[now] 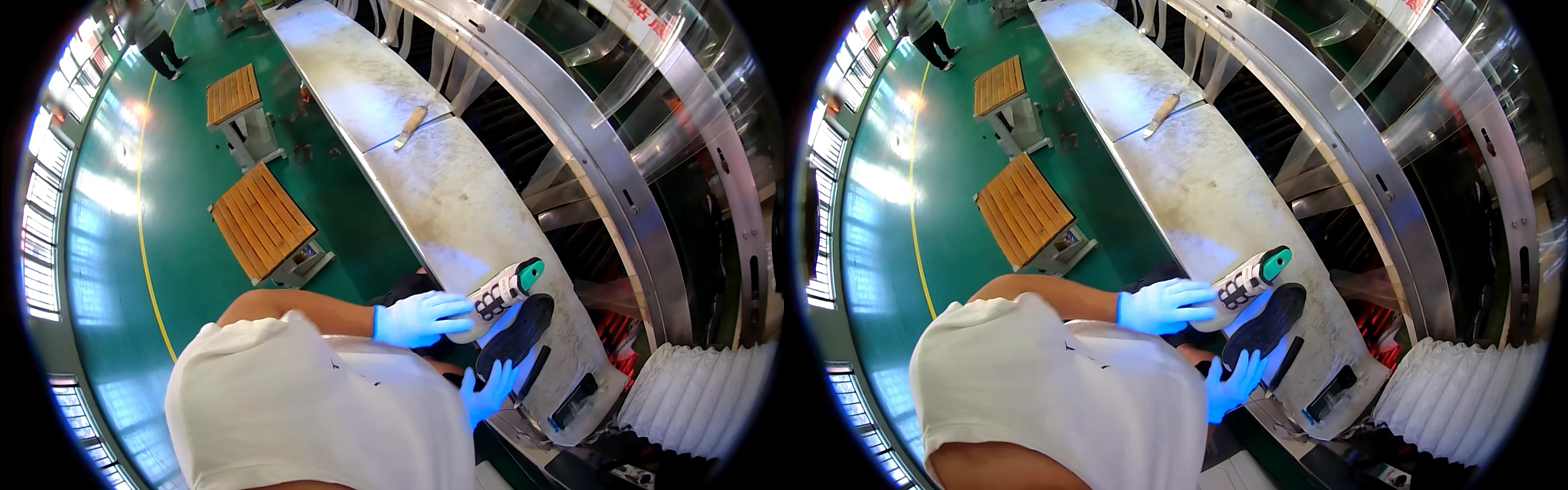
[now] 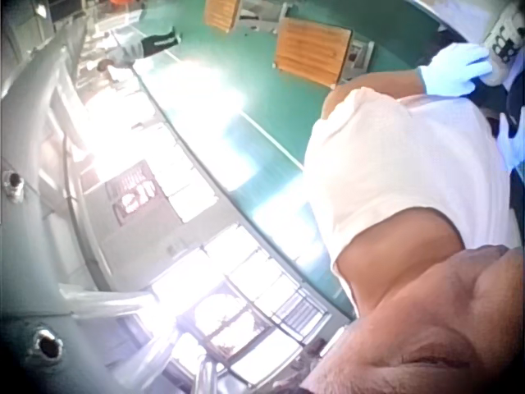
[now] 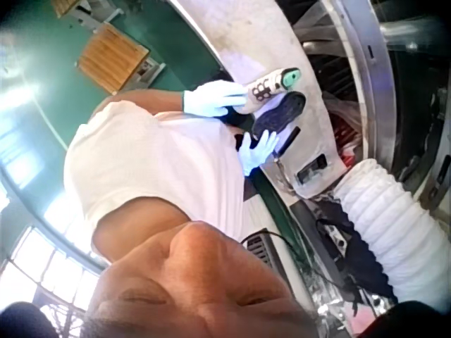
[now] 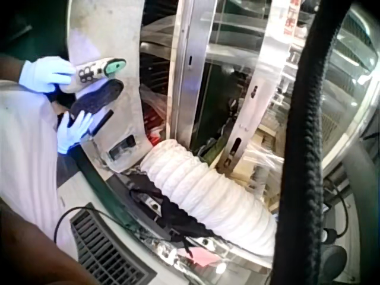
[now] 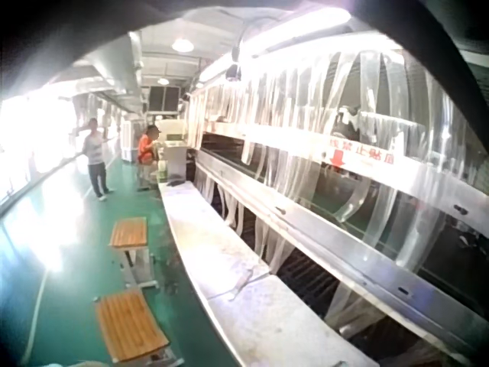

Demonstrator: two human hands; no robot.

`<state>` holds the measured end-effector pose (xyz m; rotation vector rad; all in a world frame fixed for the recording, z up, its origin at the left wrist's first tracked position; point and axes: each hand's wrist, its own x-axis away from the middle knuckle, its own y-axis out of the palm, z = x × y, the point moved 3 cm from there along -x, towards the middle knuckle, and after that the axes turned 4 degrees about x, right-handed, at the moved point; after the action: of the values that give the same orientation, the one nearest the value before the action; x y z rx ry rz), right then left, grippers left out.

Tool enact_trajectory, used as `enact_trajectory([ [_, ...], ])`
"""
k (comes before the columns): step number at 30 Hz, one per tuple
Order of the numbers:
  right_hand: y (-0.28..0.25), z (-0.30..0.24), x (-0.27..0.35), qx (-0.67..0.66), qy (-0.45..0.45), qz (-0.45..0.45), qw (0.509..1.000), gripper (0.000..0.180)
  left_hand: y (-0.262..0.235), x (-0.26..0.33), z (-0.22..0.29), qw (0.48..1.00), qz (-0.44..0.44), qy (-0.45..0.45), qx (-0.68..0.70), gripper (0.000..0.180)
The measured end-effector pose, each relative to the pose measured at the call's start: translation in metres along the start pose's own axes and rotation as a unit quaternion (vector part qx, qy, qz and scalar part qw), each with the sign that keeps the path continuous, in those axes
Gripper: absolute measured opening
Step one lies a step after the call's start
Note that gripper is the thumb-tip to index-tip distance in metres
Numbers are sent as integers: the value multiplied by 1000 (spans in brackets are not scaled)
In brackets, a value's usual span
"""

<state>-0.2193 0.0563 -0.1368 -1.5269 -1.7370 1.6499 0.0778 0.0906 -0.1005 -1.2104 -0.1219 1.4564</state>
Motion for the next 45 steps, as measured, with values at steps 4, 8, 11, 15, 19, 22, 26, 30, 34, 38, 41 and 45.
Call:
enact_trajectory([
  [4,8,-1,-17,-26,12,74,997,40,21,-46,-24,987,66,144,-1,49],
  [8,-27,-3,-22,-75,25,92,993,30,-20,-120,7,995,-71,35,68,39],
  [11,-93,-44,-42,-117,8,162,980,30,-74,-175,31,978,-104,-91,154,44],
  [15,-125,-66,-46,-238,165,144,946,34,-70,-178,53,962,-165,-127,175,52],
  [19,-124,-71,-68,-449,206,92,864,38,-39,-138,58,929,29,-187,317,56],
  [22,-123,-67,-80,-465,190,86,860,35,-35,-116,62,933,63,-160,317,41],
  [26,-123,-62,-82,-435,93,96,891,33,-28,-109,66,955,7,45,292,27],
  [30,-120,-56,-77,-502,141,113,846,28,-32,-115,75,960,-2,121,253,37],
  [34,-113,-54,-67,-541,145,118,820,29,-40,-111,87,937,14,60,343,26],
  [38,-114,-67,-59,-528,126,114,832,33,-36,-95,96,915,46,-31,399,25],
  [41,-112,-72,-51,-494,132,100,853,33,-32,-84,99,902,61,-73,420,33],
  [45,-115,-82,-47,-471,137,91,866,30,-34,-78,104,904,72,-107,409,37],
])
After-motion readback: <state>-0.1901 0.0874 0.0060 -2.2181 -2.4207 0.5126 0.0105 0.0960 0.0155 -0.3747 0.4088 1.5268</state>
